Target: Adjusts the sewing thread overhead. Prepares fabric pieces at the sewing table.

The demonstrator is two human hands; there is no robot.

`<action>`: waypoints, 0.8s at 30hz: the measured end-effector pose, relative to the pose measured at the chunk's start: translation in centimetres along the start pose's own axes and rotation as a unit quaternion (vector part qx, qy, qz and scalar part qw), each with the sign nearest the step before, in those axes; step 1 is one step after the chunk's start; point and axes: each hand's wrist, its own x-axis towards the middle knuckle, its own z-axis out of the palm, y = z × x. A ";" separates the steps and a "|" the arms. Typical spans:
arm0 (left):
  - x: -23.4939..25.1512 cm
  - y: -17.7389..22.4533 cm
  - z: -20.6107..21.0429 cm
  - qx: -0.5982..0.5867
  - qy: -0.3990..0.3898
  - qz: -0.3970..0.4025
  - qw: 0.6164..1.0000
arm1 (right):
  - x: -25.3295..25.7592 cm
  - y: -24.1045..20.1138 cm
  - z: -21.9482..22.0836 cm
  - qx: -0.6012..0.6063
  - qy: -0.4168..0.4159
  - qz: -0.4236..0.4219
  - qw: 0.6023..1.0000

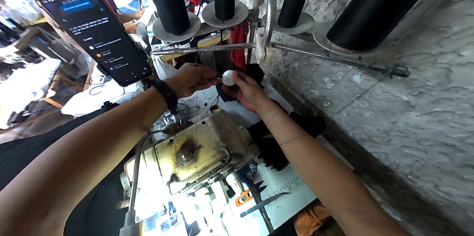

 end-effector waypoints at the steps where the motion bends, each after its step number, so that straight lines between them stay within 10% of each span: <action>1: -0.1 0.1 0.1 -0.005 -0.001 0.000 1.000 | 0.0 0.0 0.1 0.000 0.001 -0.004 1.000; 10: 0.0 0.0 0.0 -0.018 -0.016 -0.020 1.000 | 0.8 -0.4 0.3 -0.039 0.019 -0.044 0.998; 14: -1.4 1.1 -0.5 0.209 -0.034 -0.056 0.976 | 2.7 -1.1 -0.7 -0.124 0.108 -0.015 0.986; 19: -0.7 1.9 -0.5 0.568 -0.039 0.276 0.775 | 3.1 -0.6 -0.7 -0.137 0.063 0.041 0.988; 24: -0.1 1.0 0.9 0.678 -0.070 0.267 0.682 | 2.4 -0.6 -0.7 -0.111 0.039 0.060 0.991</action>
